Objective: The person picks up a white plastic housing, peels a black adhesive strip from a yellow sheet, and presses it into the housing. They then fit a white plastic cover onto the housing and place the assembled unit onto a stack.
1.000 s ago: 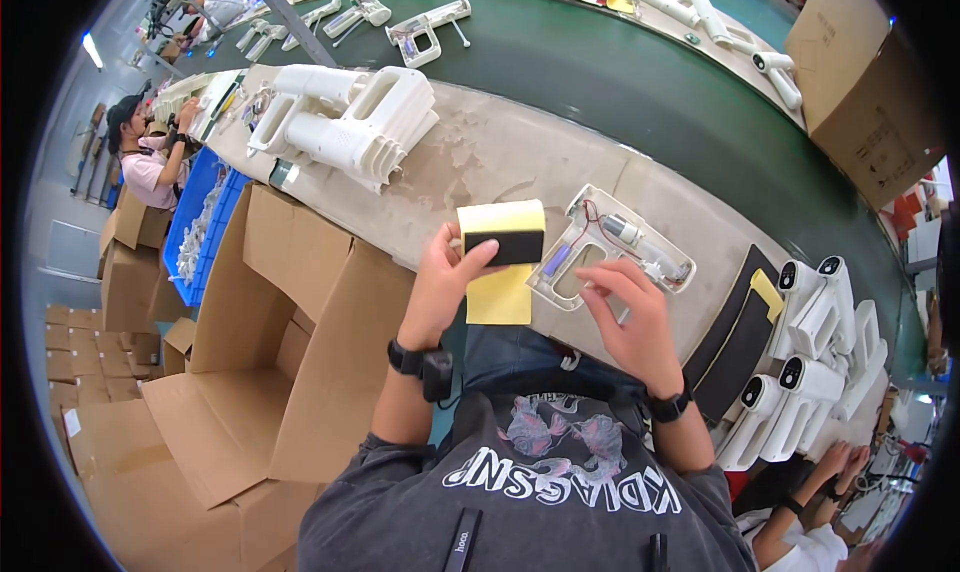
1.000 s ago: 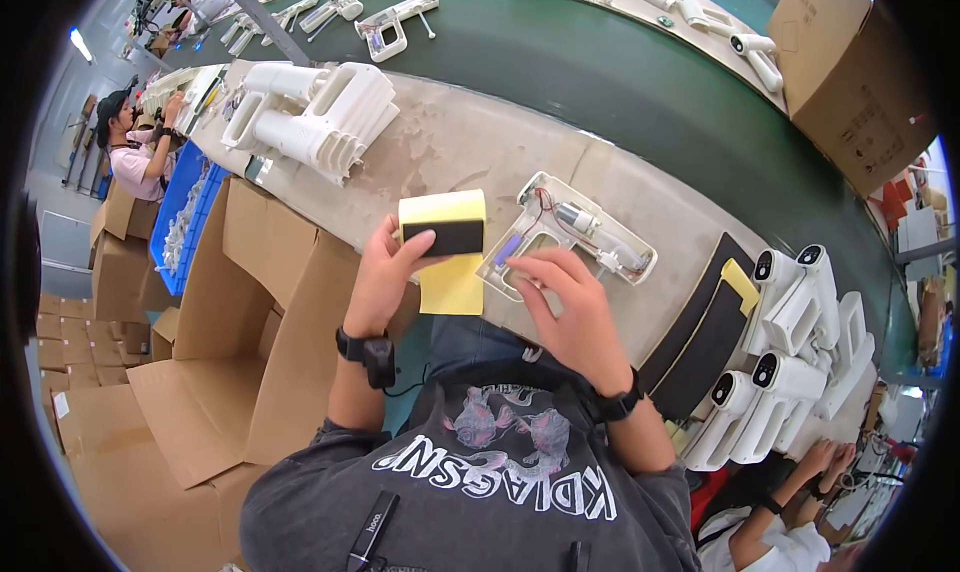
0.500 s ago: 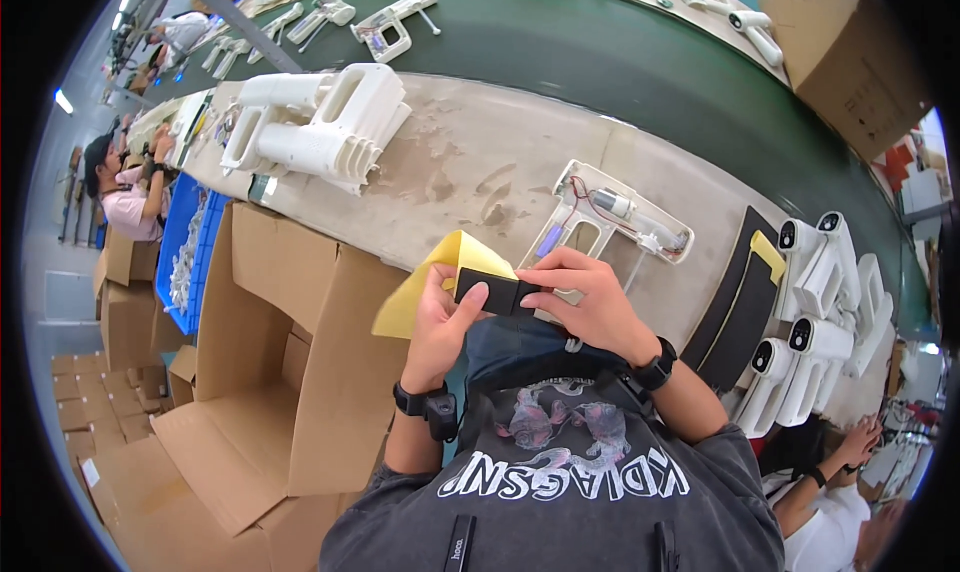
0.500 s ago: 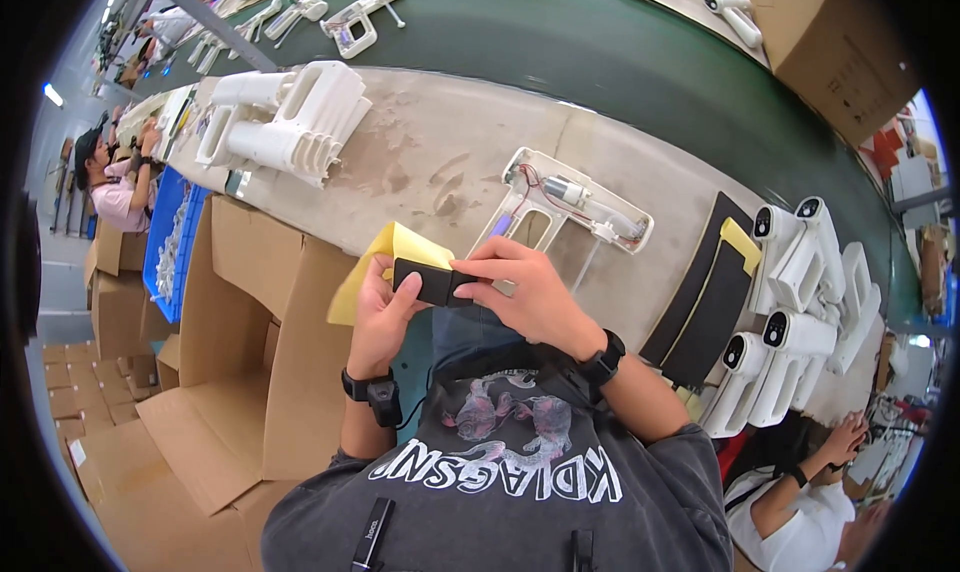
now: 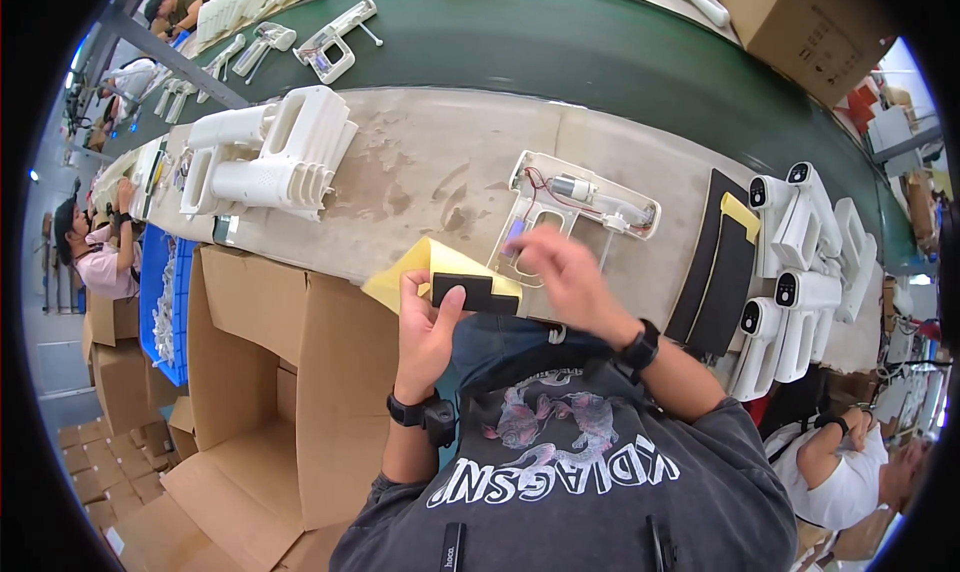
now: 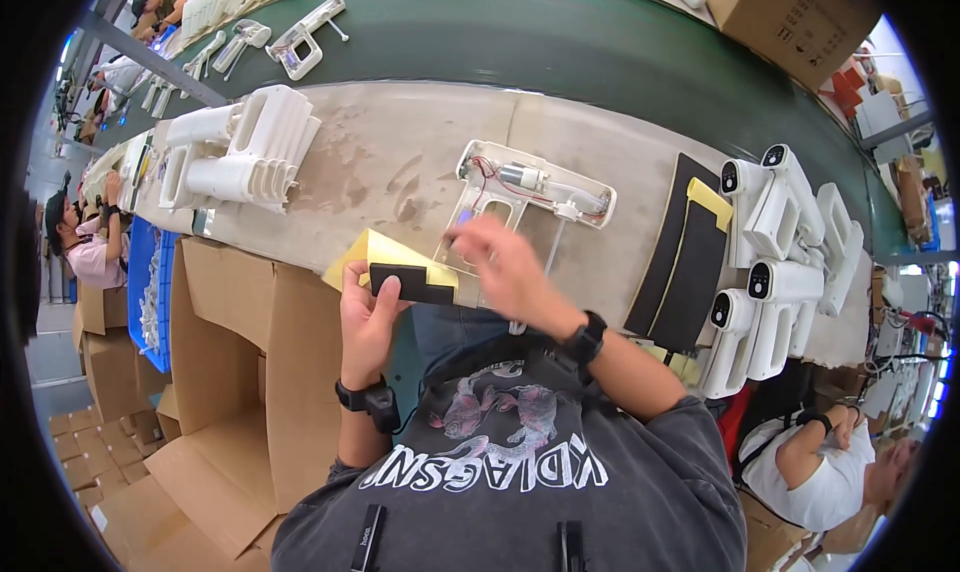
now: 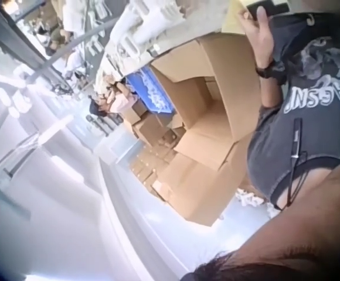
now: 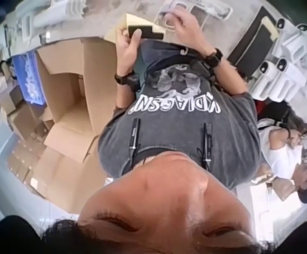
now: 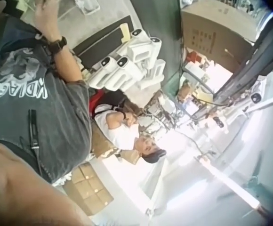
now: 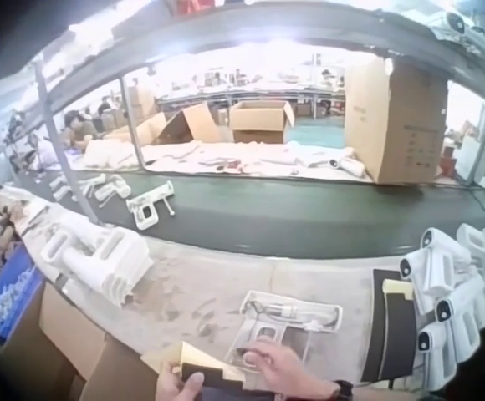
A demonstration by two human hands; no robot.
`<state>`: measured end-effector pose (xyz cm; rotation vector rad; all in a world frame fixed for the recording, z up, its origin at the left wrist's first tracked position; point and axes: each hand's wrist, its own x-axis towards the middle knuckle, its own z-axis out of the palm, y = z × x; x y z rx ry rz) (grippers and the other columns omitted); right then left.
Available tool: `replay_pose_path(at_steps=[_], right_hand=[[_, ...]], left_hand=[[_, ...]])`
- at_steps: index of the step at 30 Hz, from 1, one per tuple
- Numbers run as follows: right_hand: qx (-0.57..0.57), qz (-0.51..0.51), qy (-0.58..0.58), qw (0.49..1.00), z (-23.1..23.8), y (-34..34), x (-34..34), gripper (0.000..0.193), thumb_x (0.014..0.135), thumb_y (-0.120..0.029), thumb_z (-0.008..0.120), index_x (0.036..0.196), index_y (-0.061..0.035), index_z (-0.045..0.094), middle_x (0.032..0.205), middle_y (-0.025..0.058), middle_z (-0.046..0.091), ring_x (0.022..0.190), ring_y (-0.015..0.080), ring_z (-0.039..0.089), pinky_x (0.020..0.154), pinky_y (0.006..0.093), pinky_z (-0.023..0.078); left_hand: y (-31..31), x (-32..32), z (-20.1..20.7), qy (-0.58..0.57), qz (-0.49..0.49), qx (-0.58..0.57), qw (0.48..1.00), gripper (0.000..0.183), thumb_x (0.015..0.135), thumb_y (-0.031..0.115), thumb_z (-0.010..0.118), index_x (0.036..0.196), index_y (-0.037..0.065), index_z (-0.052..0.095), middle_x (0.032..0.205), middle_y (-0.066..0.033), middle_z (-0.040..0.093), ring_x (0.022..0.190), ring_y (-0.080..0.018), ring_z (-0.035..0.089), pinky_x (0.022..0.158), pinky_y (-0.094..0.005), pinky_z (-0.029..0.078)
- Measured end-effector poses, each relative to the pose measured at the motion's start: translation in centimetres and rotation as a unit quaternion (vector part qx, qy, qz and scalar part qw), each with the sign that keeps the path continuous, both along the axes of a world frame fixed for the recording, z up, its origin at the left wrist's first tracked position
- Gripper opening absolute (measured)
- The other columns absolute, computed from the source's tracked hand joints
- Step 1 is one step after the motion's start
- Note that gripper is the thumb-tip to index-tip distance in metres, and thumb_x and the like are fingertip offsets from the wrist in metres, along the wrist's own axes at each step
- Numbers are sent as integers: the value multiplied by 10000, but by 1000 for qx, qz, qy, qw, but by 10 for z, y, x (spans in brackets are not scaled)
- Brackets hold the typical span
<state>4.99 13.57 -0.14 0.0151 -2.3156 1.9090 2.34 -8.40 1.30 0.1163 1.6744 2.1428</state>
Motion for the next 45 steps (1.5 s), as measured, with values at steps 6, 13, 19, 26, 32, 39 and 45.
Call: replay_pose_path(at_steps=[6, 13, 19, 26, 32, 39, 45], right_hand=[[379, -172, 125, 901, -10, 75, -41, 217, 945, -110, 655, 1134, -17, 707, 985, 95, 640, 963, 292, 575, 865, 389, 481], [488, -128, 113, 856, -18, 76, -46, 240, 906, -126, 698, 1133, -53, 724, 1035, 70, 632, 992, 269, 563, 909, 404, 441], [323, -194, 134, 916, 5, 97, -41, 239, 945, -122, 674, 1160, -25, 717, 1031, 114, 642, 979, 294, 607, 856, 375, 499], [165, -205, 32, 964, 15, 123, -26, 276, 997, -111, 645, 1258, -23, 665, 1015, 72, 668, 866, 141, 634, 800, 281, 519], [175, -195, 72, 962, 4, 112, -29, 282, 955, -55, 669, 1233, -13, 645, 998, 102, 678, 821, 191, 667, 768, 304, 538], [347, -145, 120, 919, -12, 85, -34, 225, 901, -54, 699, 1123, -17, 685, 1032, 110, 655, 921, 298, 647, 791, 377, 544], [401, -140, 124, 897, -16, 84, -38, 228, 883, -97, 717, 1103, -38, 700, 1033, 81, 659, 1014, 289, 607, 856, 401, 522]], left_hand=[[-1, -9, -7, -10, 37, 0, 999, 363, 1045, 146, 585, 1321, -22, 418, 1141, -157, 683, 1003, -207, 706, 885, -356, 593], [4, -9, -11, -9, 12, 13, 1000, 339, 1054, 159, 573, 1329, -34, 528, 1140, -106, 698, 987, -186, 700, 837, -325, 580], [5, -9, -8, -29, 30, 14, 999, 295, 1038, 136, 600, 1285, -20, 564, 1125, -86, 694, 938, -145, 676, 807, -300, 570], [2, -20, -15, -13, 37, 5, 999, 289, 1045, 173, 595, 1266, -11, 579, 1106, -76, 703, 908, -135, 682, 790, -291, 567], [9, -25, -17, -21, 47, -1, 999, 282, 1042, 171, 598, 1260, -6, 578, 1100, -76, 702, 907, -138, 681, 787, -290, 569], [13, -24, -25, -29, 51, 2, 998, 285, 1038, 167, 605, 1265, -3, 577, 1107, -76, 696, 924, -139, 681, 790, -295, 574], [11, -22, -27, -35, 52, 2, 998, 280, 1037, 164, 609, 1260, -3, 580, 1107, -75, 696, 930, -136, 679, 788, -292, 573]])
